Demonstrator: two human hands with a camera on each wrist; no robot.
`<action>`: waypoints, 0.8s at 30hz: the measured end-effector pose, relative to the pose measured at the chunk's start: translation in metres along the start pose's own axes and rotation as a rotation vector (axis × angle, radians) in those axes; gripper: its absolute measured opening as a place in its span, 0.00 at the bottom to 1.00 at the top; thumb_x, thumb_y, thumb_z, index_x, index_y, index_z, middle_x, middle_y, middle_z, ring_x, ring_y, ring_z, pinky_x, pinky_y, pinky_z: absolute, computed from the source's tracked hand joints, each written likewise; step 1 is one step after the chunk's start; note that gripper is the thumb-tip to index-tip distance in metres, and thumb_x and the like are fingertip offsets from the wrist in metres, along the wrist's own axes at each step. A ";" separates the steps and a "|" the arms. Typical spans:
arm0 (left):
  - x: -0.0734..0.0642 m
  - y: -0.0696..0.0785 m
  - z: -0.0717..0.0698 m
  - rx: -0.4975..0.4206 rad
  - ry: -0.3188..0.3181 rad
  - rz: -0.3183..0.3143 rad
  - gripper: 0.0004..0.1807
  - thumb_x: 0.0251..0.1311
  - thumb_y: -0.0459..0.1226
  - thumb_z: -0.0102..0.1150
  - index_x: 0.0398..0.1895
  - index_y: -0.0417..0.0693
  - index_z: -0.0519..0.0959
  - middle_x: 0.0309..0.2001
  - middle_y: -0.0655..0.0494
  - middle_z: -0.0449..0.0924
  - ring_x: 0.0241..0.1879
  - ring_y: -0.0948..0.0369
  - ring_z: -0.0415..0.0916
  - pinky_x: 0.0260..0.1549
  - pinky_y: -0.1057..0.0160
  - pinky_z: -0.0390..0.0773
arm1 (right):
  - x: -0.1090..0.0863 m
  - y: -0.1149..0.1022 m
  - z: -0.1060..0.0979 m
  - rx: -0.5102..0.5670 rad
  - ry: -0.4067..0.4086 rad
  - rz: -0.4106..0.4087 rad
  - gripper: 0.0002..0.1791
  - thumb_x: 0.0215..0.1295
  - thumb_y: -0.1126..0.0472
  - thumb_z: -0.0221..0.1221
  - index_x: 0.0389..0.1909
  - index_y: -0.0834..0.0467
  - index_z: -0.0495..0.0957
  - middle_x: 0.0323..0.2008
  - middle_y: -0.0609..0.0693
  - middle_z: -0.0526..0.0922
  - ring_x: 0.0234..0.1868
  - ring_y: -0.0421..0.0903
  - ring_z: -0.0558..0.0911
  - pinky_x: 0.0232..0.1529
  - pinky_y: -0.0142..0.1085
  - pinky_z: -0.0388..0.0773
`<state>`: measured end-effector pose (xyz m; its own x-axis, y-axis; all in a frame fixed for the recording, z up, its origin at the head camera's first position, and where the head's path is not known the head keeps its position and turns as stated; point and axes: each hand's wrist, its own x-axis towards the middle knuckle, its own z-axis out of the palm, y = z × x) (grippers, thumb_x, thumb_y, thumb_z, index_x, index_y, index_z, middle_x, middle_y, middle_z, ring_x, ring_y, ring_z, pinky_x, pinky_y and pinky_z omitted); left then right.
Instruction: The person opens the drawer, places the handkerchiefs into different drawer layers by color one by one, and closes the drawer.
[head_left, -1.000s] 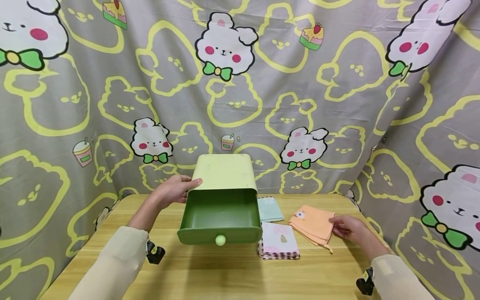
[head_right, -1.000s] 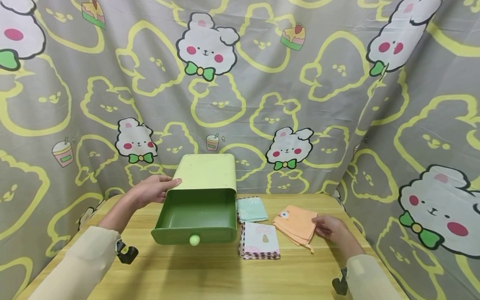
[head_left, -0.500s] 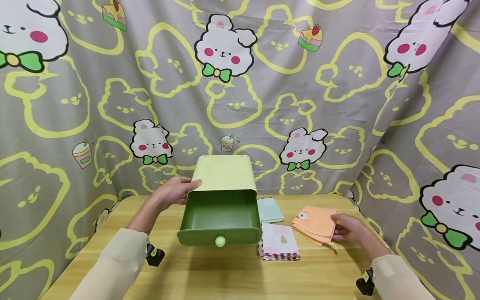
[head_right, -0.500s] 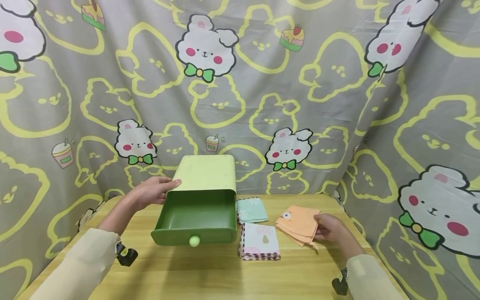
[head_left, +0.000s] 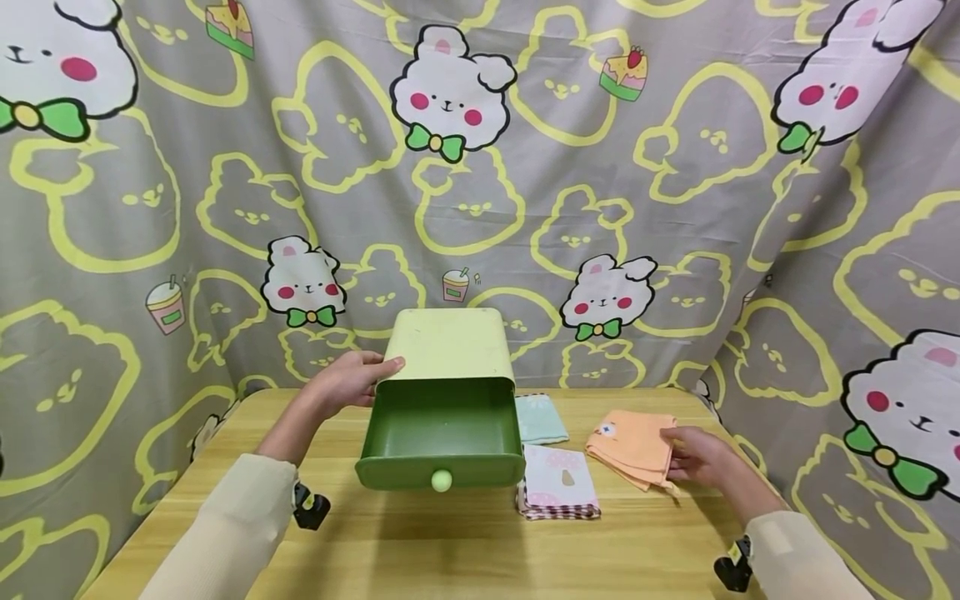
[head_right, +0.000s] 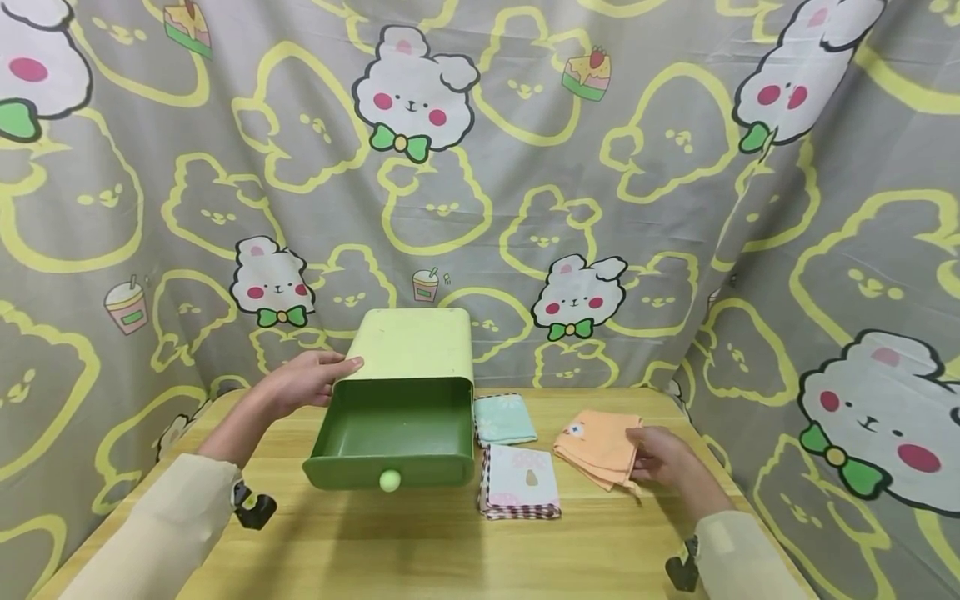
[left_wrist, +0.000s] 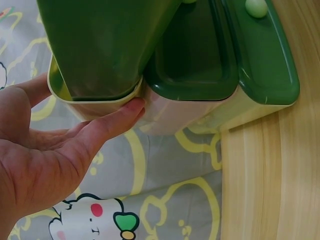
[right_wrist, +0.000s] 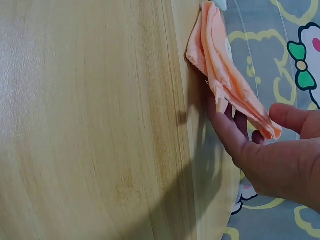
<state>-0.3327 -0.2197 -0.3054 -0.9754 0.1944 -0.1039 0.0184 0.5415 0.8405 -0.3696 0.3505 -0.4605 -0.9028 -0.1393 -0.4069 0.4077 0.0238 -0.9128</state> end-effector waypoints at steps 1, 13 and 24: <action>0.000 0.000 0.000 0.001 0.000 0.000 0.41 0.74 0.57 0.51 0.72 0.29 0.62 0.59 0.38 0.77 0.53 0.53 0.81 0.57 0.48 0.81 | 0.000 0.000 -0.001 0.005 -0.015 0.000 0.19 0.71 0.56 0.58 0.52 0.65 0.65 0.41 0.56 0.77 0.41 0.47 0.82 0.48 0.42 0.85; -0.001 0.001 0.001 0.005 0.002 -0.001 0.41 0.75 0.56 0.50 0.72 0.29 0.62 0.59 0.38 0.77 0.54 0.52 0.81 0.58 0.48 0.80 | -0.007 -0.009 0.017 0.034 0.057 -0.027 0.18 0.72 0.68 0.52 0.57 0.72 0.61 0.34 0.53 0.82 0.34 0.44 0.84 0.43 0.37 0.86; 0.001 0.000 0.000 -0.012 0.001 -0.009 0.41 0.74 0.56 0.51 0.72 0.29 0.62 0.59 0.38 0.77 0.54 0.52 0.81 0.57 0.49 0.81 | -0.013 -0.029 0.026 0.061 0.052 -0.087 0.05 0.73 0.69 0.50 0.43 0.66 0.72 0.28 0.48 0.84 0.29 0.42 0.86 0.38 0.31 0.86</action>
<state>-0.3338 -0.2192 -0.3057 -0.9757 0.1887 -0.1115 0.0066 0.5336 0.8457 -0.3662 0.3257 -0.4280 -0.9404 -0.0866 -0.3289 0.3336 -0.0472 -0.9415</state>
